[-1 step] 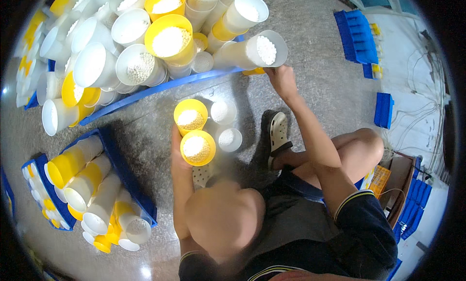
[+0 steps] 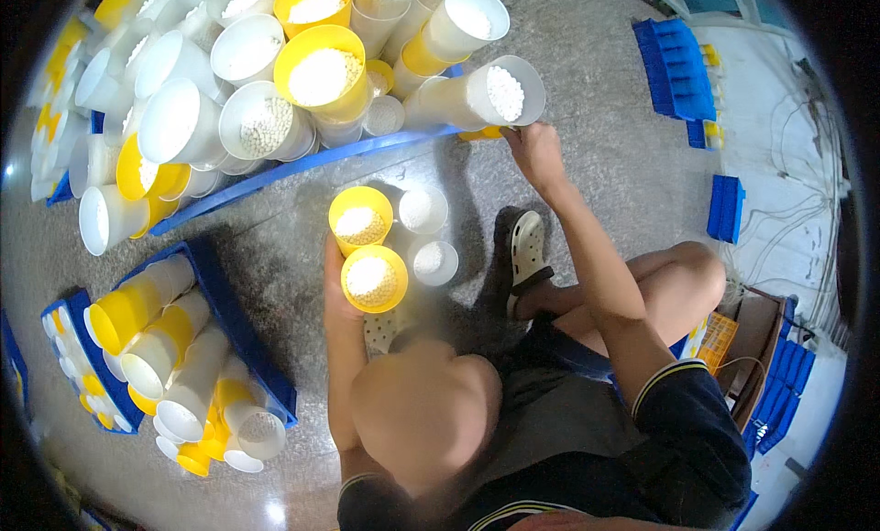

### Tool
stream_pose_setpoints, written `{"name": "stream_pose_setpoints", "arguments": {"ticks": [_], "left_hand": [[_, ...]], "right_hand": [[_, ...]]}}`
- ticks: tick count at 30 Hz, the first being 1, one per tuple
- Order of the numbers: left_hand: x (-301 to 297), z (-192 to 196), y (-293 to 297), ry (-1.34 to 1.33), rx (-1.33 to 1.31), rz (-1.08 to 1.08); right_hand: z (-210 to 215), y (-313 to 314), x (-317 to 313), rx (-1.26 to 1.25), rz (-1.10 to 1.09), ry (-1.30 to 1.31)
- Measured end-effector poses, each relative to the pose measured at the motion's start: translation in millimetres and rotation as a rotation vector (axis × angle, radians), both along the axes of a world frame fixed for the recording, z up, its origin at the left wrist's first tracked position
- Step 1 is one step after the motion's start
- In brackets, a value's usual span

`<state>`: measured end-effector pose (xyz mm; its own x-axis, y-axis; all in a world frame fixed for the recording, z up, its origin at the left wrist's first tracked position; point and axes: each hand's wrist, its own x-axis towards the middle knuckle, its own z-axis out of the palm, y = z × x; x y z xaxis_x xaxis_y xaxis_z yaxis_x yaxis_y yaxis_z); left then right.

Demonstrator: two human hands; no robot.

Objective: The person operates a control panel with a red pen, then moves to the floor to sort white pellets from yellow-lidded containers into clear containers. They repeatedly pick up containers, pour pellets, and place them back into blue trays.

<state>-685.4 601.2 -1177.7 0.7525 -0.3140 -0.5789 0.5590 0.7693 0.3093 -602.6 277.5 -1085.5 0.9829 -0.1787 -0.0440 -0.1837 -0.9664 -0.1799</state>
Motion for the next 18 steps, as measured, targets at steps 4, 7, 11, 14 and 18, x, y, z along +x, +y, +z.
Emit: {"name": "stream_pose_setpoints", "arguments": {"ticks": [4,7,11,14,18], "left_hand": [[-1,7,2,0.081,-0.198,0.069],[1,15,4,0.036,-0.317,0.043],[0,24,6,0.204,-0.135,0.041],[-3,23,9,0.196,-0.135,0.030],[-9,11,12,0.187,-0.126,0.094]], "right_hand": [[40,42,-16,-0.025,0.193,0.105],[56,99,-14,0.281,0.450,-0.145],[34,151,39,0.056,0.505,-0.147],[-8,151,84,-0.061,0.511,0.288],[-87,139,120,-0.013,0.484,0.216]]}}
